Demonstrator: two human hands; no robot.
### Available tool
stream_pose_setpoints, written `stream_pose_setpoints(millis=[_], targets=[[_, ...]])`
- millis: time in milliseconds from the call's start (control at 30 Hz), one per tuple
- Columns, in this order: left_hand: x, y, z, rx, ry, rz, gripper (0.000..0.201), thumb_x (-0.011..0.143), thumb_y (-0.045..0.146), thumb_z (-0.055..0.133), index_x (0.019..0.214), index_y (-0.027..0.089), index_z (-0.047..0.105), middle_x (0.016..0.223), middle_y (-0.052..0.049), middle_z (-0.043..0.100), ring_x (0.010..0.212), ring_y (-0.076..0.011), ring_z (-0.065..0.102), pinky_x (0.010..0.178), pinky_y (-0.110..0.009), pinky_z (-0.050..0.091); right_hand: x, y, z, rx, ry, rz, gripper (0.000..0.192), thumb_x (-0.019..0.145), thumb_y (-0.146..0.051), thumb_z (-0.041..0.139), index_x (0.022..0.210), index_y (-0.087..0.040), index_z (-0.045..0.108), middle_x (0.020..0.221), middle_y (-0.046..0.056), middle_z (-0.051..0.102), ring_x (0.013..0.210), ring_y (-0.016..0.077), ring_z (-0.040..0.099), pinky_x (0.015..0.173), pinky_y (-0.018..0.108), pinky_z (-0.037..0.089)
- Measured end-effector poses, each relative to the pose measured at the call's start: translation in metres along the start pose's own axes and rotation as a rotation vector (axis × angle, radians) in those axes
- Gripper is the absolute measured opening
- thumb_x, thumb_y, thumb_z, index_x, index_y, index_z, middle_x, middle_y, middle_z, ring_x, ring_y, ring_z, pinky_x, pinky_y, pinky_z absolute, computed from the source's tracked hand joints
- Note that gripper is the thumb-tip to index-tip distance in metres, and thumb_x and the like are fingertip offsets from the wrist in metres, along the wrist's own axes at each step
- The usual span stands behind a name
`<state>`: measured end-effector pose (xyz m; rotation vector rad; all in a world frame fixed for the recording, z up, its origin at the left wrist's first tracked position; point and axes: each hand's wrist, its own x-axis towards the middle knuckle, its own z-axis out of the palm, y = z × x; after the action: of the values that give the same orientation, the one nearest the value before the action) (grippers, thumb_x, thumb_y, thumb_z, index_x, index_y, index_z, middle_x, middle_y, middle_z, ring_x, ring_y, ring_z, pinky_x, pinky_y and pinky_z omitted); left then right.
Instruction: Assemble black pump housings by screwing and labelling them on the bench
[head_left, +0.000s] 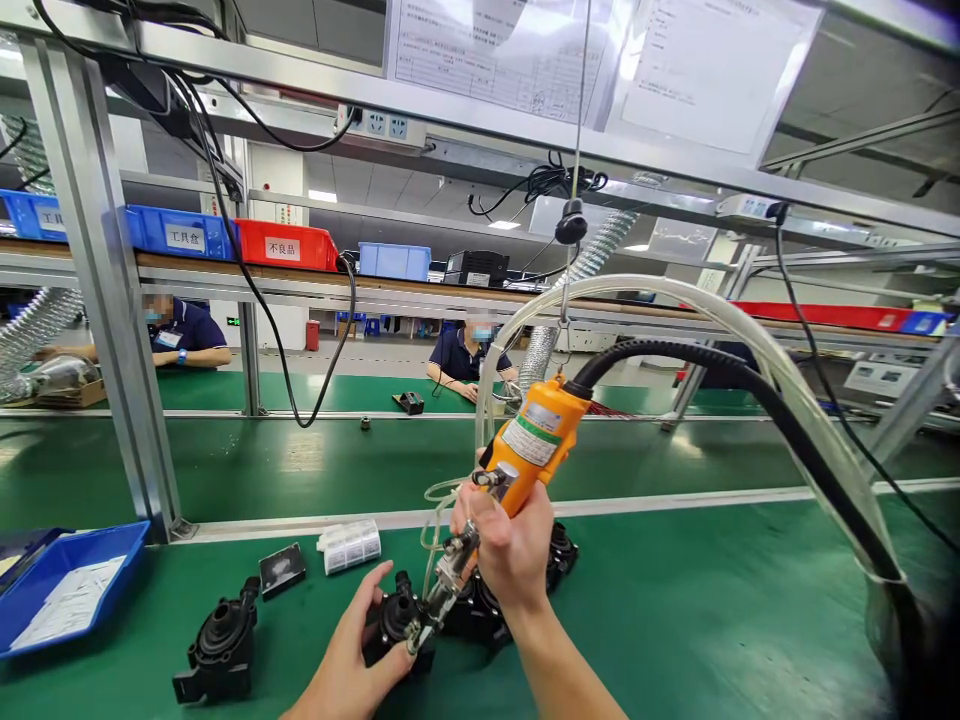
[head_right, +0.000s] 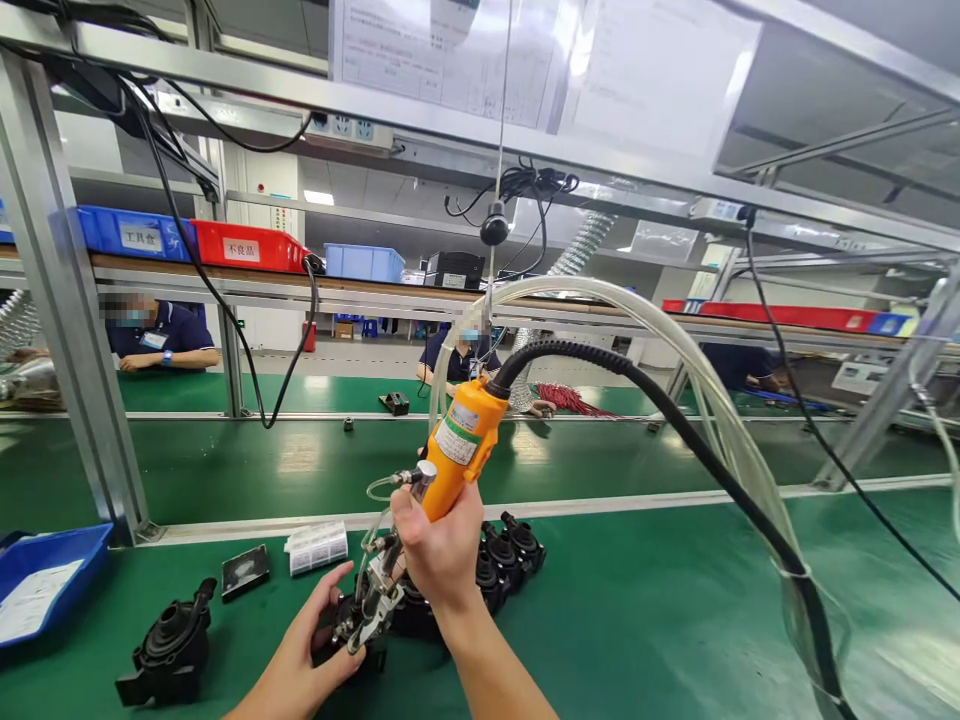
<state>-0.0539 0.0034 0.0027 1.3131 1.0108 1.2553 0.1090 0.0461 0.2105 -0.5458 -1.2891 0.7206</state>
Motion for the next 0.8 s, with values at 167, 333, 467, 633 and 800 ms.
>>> stream_pose_setpoints(millis=[167, 333, 467, 633, 800], targets=[[-0.003, 0.018, 0.001, 0.006, -0.028, -0.024, 0.100, 0.080, 0.067, 0.080, 0.159, 0.025, 0.034, 0.124, -0.009, 0.049, 0.118, -0.0303, 0.062, 0.105, -0.041, 0.052, -0.001, -0.001, 0.003, 0.056, -0.005, 0.063, 0.042, 0.077, -0.045, 0.082, 0.101, -0.024, 0.055, 0.069, -0.006, 0.055, 0.048, 0.0120, 0.048, 0.044, 0.026, 0.044], [-0.005, 0.034, 0.005, -0.012, -0.017, -0.049, 0.101, 0.076, 0.063, 0.083, 0.153, 0.018, 0.036, 0.124, -0.013, 0.054, 0.112, -0.0302, 0.061, 0.099, -0.041, 0.054, -0.009, -0.003, 0.021, 0.017, -0.034, 0.056, 0.037, 0.071, -0.038, 0.080, 0.090, -0.025, 0.051, 0.065, -0.007, 0.049, 0.049, 0.0113, 0.044, 0.042, 0.024, 0.042], [-0.005, 0.035, 0.006, -0.042, 0.000, -0.053, 0.093, 0.076, 0.055, 0.086, 0.149, 0.021, 0.040, 0.139, -0.016, 0.055, 0.134, -0.0345, 0.052, 0.113, -0.042, 0.046, -0.014, -0.007, 0.030, 0.014, -0.058, 0.050, 0.038, 0.066, -0.036, 0.079, 0.085, -0.026, 0.048, 0.062, -0.008, 0.045, 0.049, 0.0105, 0.041, 0.042, 0.023, 0.042], [-0.004, 0.023, 0.004, -0.084, 0.001, -0.047, 0.095, 0.076, 0.058, 0.087, 0.150, 0.022, 0.041, 0.143, -0.015, 0.055, 0.135, -0.0338, 0.053, 0.114, -0.042, 0.046, -0.017, -0.006, 0.032, -0.015, -0.076, 0.057, 0.038, 0.068, -0.039, 0.078, 0.085, -0.026, 0.047, 0.064, -0.008, 0.047, 0.049, 0.0112, 0.043, 0.044, 0.024, 0.044], [-0.004, 0.016, -0.003, -0.031, -0.018, -0.037, 0.106, 0.077, 0.066, 0.084, 0.159, 0.021, 0.035, 0.143, -0.016, 0.057, 0.131, -0.0336, 0.059, 0.114, -0.043, 0.047, -0.010, -0.002, 0.024, -0.022, -0.024, 0.052, 0.039, 0.068, -0.037, 0.079, 0.090, -0.024, 0.050, 0.067, -0.007, 0.049, 0.052, 0.0112, 0.043, 0.046, 0.024, 0.044]])
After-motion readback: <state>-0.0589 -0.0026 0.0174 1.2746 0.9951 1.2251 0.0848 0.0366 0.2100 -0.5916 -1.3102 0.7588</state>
